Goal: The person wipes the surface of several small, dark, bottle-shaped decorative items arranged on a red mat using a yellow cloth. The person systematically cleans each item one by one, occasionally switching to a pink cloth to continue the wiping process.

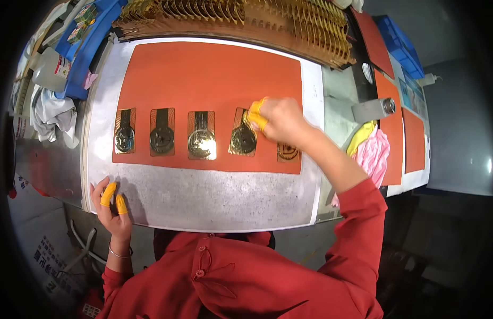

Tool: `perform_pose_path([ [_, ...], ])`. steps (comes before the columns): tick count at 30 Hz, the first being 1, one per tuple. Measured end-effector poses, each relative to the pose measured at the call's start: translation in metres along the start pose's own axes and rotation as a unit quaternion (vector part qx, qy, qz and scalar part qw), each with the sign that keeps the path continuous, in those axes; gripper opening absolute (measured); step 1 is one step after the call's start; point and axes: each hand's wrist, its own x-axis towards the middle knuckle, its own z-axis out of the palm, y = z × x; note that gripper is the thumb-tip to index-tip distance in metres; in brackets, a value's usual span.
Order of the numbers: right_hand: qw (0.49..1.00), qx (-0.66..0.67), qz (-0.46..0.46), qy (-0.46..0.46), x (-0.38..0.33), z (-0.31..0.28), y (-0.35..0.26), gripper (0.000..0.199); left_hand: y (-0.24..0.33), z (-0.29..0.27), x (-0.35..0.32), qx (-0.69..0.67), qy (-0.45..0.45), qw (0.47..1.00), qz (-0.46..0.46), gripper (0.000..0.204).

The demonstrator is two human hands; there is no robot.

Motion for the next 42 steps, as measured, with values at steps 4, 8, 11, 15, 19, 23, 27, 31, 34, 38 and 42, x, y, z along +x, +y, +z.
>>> perform_pose_path([
  [4,0.997,-0.027,0.061,-0.027,0.005,0.003,0.003,0.005,0.001,-0.001,0.000,0.004,-0.008,1.000,-0.011,0.027],
  [8,0.998,-0.005,0.062,-0.020,0.010,0.002,-0.004,0.006,-0.005,-0.001,-0.004,-0.002,-0.018,1.000,-0.001,0.030],
  [11,0.997,-0.008,0.071,-0.022,0.009,0.002,-0.005,0.008,-0.006,-0.001,-0.004,-0.001,-0.024,1.000,-0.001,0.031],
  [15,0.994,-0.038,0.104,-0.006,0.011,0.002,-0.008,0.005,-0.004,-0.004,-0.003,0.000,-0.037,0.999,-0.002,0.028],
  [19,0.996,-0.038,0.081,0.028,0.002,0.009,-0.020,0.005,-0.007,-0.003,-0.005,-0.010,-0.037,0.999,-0.001,0.032],
  [23,0.991,-0.046,0.118,0.036,0.012,0.002,-0.011,0.002,-0.006,-0.002,-0.002,-0.002,-0.031,0.999,0.012,0.028],
  [27,0.993,-0.030,0.107,0.040,-0.001,0.014,-0.021,0.013,-0.006,-0.004,-0.006,-0.014,-0.033,0.999,0.004,0.026],
  [31,0.990,-0.042,0.133,0.026,0.002,0.012,-0.014,0.010,-0.006,-0.004,-0.006,-0.015,-0.018,1.000,0.010,0.024],
  [34,0.996,-0.040,0.082,-0.009,-0.008,0.006,-0.036,0.006,-0.008,-0.002,-0.003,-0.026,-0.015,1.000,0.004,0.025],
  [38,0.951,0.151,0.228,0.141,-0.038,-0.050,-0.037,0.010,0.000,-0.007,0.008,-0.020,-0.048,0.999,-0.001,0.025],
  [42,0.878,0.053,0.429,0.205,-0.072,-0.150,-0.008,0.019,0.020,-0.007,-0.008,-0.069,-0.063,0.995,0.045,0.025],
])
